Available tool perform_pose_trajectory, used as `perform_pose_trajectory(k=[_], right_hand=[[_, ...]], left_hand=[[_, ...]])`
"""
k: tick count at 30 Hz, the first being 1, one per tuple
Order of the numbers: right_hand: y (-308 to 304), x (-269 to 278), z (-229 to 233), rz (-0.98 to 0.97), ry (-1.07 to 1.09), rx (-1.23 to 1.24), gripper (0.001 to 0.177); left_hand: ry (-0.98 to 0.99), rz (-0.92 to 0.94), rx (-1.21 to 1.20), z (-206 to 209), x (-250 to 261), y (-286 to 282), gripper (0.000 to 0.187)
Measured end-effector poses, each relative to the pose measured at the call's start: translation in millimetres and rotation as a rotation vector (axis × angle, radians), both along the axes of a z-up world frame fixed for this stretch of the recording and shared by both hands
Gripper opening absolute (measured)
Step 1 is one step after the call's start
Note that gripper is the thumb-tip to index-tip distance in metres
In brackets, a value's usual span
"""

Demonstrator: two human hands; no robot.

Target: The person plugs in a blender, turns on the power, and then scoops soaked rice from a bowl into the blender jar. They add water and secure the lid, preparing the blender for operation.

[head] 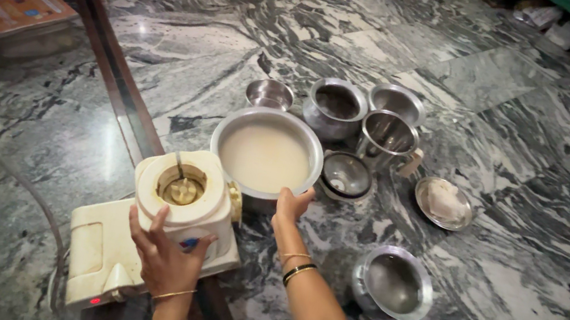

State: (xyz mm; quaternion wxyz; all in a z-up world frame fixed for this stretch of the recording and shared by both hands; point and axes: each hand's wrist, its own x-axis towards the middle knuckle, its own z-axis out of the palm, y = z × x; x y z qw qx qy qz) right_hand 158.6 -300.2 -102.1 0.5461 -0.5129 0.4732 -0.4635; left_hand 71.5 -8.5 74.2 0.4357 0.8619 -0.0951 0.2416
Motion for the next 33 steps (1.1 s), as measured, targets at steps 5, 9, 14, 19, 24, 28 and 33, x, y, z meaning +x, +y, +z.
perform_pose_trajectory(k=[5,9,14,19,24,28,33], right_hand=[[-9.0,-41.2,13.4,0.043,-0.002,0.096,0.061],[-13.6,-71.2,17.2,0.034,0.095,-0.005,0.063],[-19.3,-114.7,22.2,0.105,0.115,0.038,0.062],[-21.9,-152.9,27.3,0.169,0.109,0.017,0.059],[-23.8,-181.3,27.3,0.198,0.201,0.024,0.058],[-21.2,-206.2,33.5,0.224,0.224,-0.023,0.059],[-16.7,-236.5,45.3,0.312,0.203,0.162,0.056]], left_hand=[[-0.011,0.008,0.017,1.4,-0.1,-1.6,0.108],[0.021,0.023,0.043,1.8,-1.4,-2.1,0.109],[0.056,0.045,0.053,1.8,-4.5,-3.7,0.108],[0.076,0.061,0.057,0.7,-4.7,-4.5,0.109],[0.093,0.089,0.075,-2.0,-4.2,-6.8,0.112],[0.104,0.094,0.092,-3.8,-3.4,-6.9,0.112],[0.118,0.105,0.106,-4.1,-3.6,-8.4,0.113]])
